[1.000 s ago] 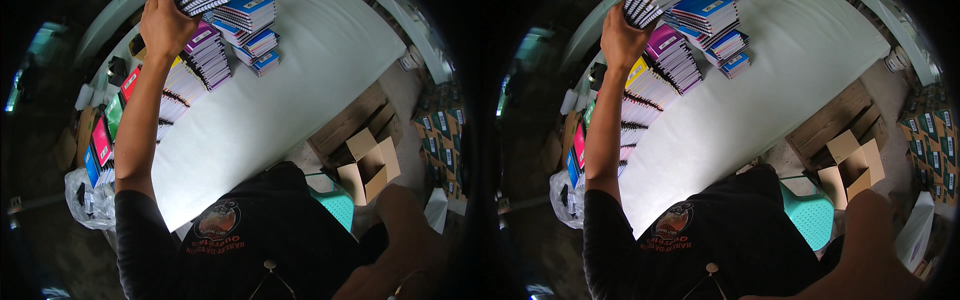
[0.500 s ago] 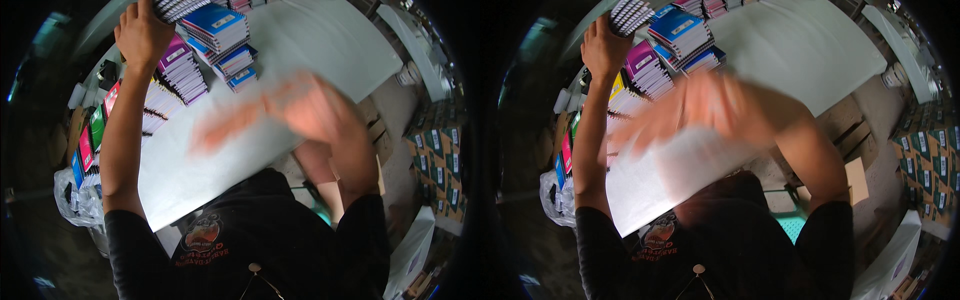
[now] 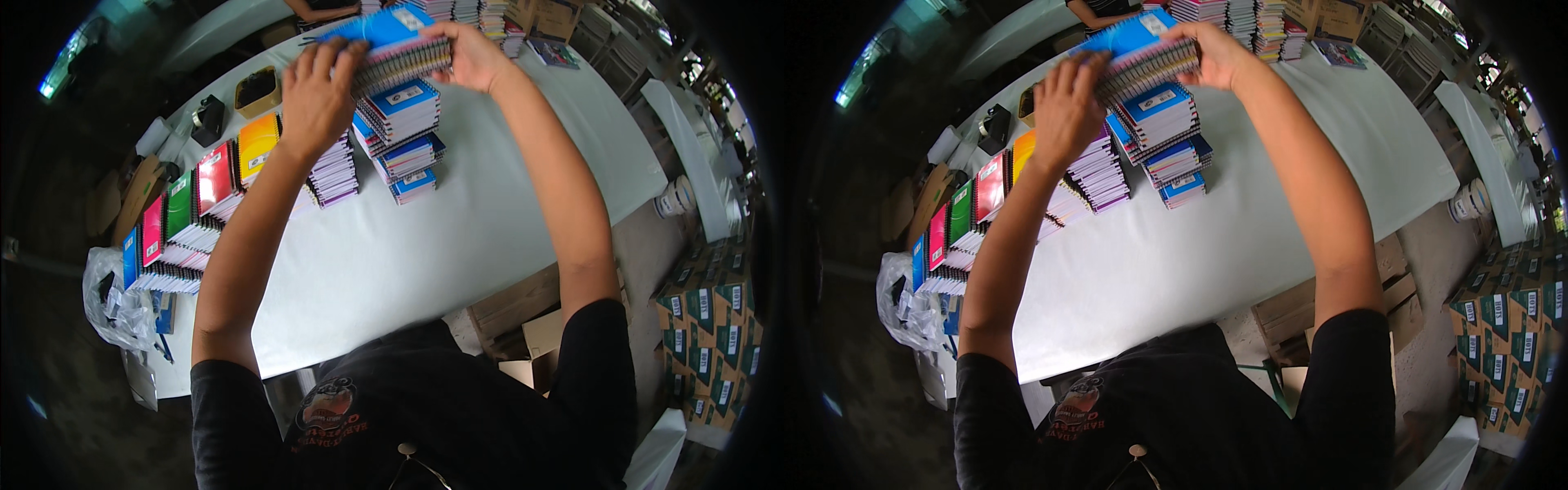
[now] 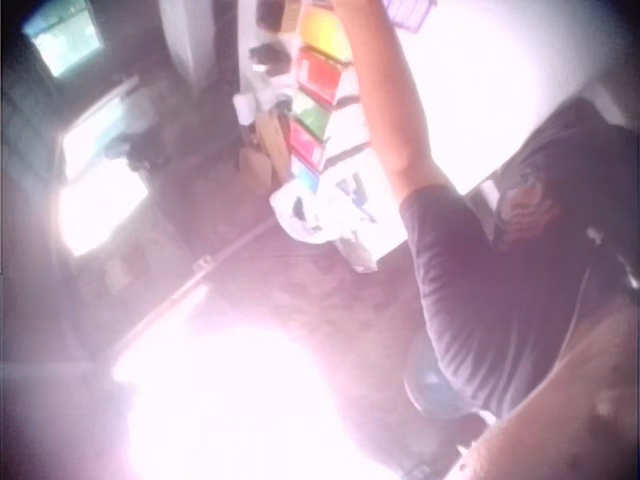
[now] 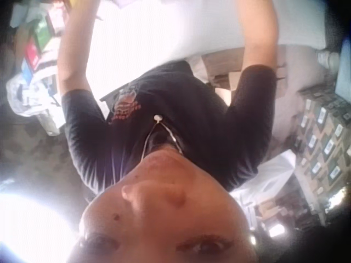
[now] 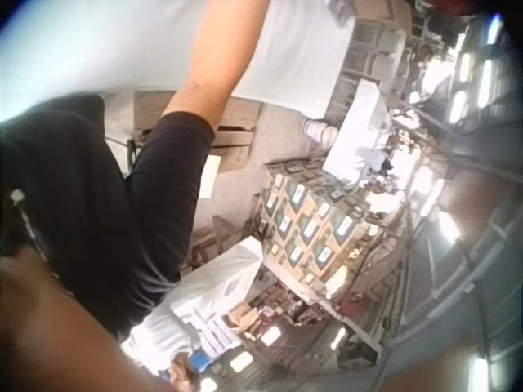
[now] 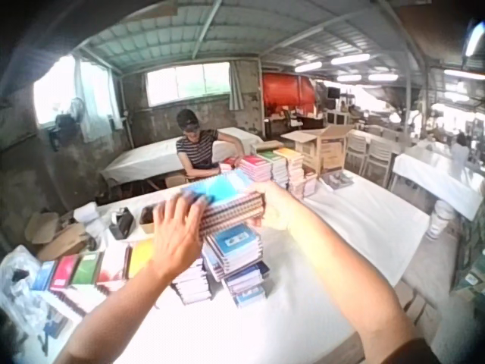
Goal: The person stands at a table covered with stacks of colorful spiral-bound notebooks. They repeatedly pick up individual notebooks from various piles, briefly inspect them, and place them onto a new stack in the center of the table. The person continues this process, sorting through different colors and sizes of notebooks.
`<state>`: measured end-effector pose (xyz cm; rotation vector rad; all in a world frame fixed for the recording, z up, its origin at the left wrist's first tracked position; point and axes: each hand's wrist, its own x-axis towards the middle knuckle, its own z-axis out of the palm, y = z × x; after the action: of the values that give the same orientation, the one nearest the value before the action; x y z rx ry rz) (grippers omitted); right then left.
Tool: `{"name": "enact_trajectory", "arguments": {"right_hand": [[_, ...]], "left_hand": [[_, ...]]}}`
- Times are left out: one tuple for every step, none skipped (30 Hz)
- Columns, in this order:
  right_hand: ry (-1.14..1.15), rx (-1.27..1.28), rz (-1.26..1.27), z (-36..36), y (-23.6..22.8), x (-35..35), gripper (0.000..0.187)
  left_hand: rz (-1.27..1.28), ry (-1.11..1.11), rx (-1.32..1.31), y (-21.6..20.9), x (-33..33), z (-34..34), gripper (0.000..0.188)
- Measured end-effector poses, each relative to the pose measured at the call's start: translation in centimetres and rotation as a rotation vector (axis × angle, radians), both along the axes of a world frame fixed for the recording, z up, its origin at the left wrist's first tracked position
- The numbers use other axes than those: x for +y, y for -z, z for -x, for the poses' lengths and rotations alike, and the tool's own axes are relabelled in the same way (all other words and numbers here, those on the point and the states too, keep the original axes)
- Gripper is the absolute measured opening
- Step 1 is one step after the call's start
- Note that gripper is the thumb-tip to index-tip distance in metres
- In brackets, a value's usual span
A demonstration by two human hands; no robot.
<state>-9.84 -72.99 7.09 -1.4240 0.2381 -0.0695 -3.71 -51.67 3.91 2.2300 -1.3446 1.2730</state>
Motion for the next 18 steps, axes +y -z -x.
{"name": "enact_trajectory", "arguments": {"right_hand": [[0.0, 0.079, 0.116, -0.6, 1.8, -1.4, 0.026], [-0.009, 0.153, 0.227, -1.1, 2.1, -1.5, 0.027], [0.012, 0.144, 0.232, -1.5, 2.3, -1.8, 0.024], [0.032, 0.14, 0.23, -0.9, 2.5, -1.1, 0.021], [0.052, 0.135, 0.227, -0.7, 2.5, -0.8, 0.019], [0.039, 0.127, 0.22, -1.1, 2.4, -0.9, 0.02], [0.031, 0.122, 0.212, -1.3, 2.3, -1.1, 0.02], [0.024, 0.117, 0.203, -1.4, 2.2, -1.3, 0.021], [0.032, 0.125, 0.188, -1.4, 2.4, -1.3, 0.023], [0.036, 0.133, 0.172, -1.2, 2.5, -1.0, 0.024], [0.04, 0.141, 0.157, -1.0, 2.6, -0.8, 0.025], [0.03, 0.082, 0.064, -0.7, 2.8, -0.6, 0.026], [0.018, 0.019, -0.025, -0.5, 2.8, -0.4, 0.027], [0.006, -0.044, -0.115, -0.4, 2.9, -0.3, 0.028], [-0.003, -0.205, -0.206, -1.7, 4.0, -1.1, 0.026], [0.089, -0.221, -0.229, -2.2, 4.9, -1.1, 0.027], [0.171, -0.246, -0.254, -2.7, 5.2, -0.4, 0.028], [0.254, -0.271, -0.28, -3.0, 5.5, 0.2, 0.03]], "left_hand": [[-0.029, 0.056, 0.094, 1.6, -0.1, -0.3, 0.057], [-0.064, 0.102, 0.183, 2.2, 0.1, -0.4, 0.059], [-0.04, 0.1, 0.187, 2.6, 0.2, -0.4, 0.059], [-0.024, 0.098, 0.196, 2.8, 0.5, 0.1, 0.059], [-0.015, 0.105, 0.246, 2.8, 0.6, 0.2, 0.058], [-0.013, 0.118, 0.275, 2.5, 0.7, 0.2, 0.059], [-0.014, 0.137, 0.305, 2.1, 0.8, 0.2, 0.059], [-0.014, 0.156, 0.336, 1.8, 0.8, 0.2, 0.059], [-0.024, 0.166, 0.338, 1.8, 0.7, 0.3, 0.059], [-0.033, 0.172, 0.339, 1.7, 0.8, 0.3, 0.06], [-0.042, 0.179, 0.34, 1.7, 0.9, 0.3, 0.06], [0.087, 0.23, 0.417, 2.0, 0.9, 0.2, 0.061], [0.221, 0.279, 0.487, 2.2, 0.8, 0.1, 0.061], [0.355, 0.329, 0.556, 2.6, 0.8, -0.2, 0.062], [0.576, 0.362, 0.891, 3.6, 0.4, -0.6, 0.054], [0.752, 0.437, 1.129, 4.2, -0.5, -0.7, 0.053], [0.931, 0.506, 1.352, 4.4, -1.5, -0.6, 0.052], [1.111, 0.575, 1.574, 4.5, -2.1, -0.8, 0.052]]}}
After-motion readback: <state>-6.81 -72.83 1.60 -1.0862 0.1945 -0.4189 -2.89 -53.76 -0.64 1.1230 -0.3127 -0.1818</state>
